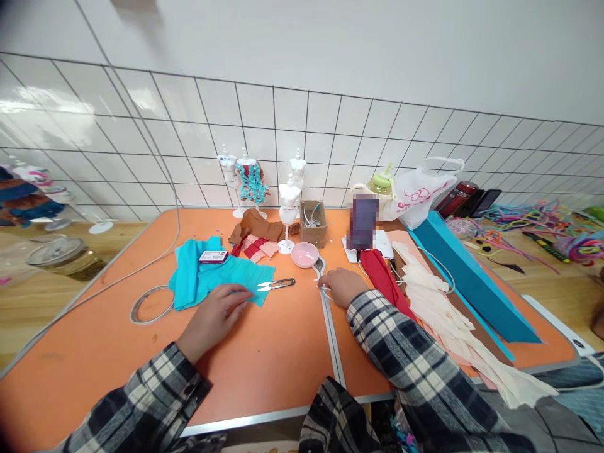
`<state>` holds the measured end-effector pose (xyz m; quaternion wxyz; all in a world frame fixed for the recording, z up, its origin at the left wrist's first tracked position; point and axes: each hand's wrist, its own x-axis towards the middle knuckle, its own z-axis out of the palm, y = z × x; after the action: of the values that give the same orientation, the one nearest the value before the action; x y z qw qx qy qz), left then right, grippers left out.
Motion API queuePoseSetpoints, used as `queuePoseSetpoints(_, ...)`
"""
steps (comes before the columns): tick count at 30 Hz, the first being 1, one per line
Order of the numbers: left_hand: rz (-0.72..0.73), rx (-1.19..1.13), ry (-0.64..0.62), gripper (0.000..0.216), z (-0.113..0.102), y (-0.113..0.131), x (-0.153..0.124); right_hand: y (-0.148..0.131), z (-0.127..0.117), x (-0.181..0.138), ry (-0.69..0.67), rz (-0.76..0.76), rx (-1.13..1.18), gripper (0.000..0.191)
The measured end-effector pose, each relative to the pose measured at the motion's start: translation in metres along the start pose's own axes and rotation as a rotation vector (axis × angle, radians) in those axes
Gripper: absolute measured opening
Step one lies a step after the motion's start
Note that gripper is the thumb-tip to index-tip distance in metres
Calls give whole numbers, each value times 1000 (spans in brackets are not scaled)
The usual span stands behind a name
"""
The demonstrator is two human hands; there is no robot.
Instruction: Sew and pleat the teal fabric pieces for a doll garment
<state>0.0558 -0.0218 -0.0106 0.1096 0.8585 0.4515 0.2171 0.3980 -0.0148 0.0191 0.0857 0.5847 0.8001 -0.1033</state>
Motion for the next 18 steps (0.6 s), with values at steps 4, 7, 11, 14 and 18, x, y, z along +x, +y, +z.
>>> queuePoseSetpoints(4, -19, 169, -36, 36, -3, -14, 0, -37, -3, -3, 181, -21, 1, 37)
queuePoseSetpoints(7, 4, 192, -52, 31, -1, -7, -1, -72, 7, 6, 248, -169, 64, 45)
queuePoseSetpoints(11, 5, 231, -70, 28, -2, 0, -3, -98, 24, 28, 284, -204, 103, 48)
queuePoseSetpoints(14, 4, 219, -95, 30, -5, 0, -7, -96, 29, 37, 298, -131, 51, 32)
queuePoseSetpoints(18, 55, 104, -126, 34, -7, 5, -15, -83, 30, 34, 319, 86, 10, 27)
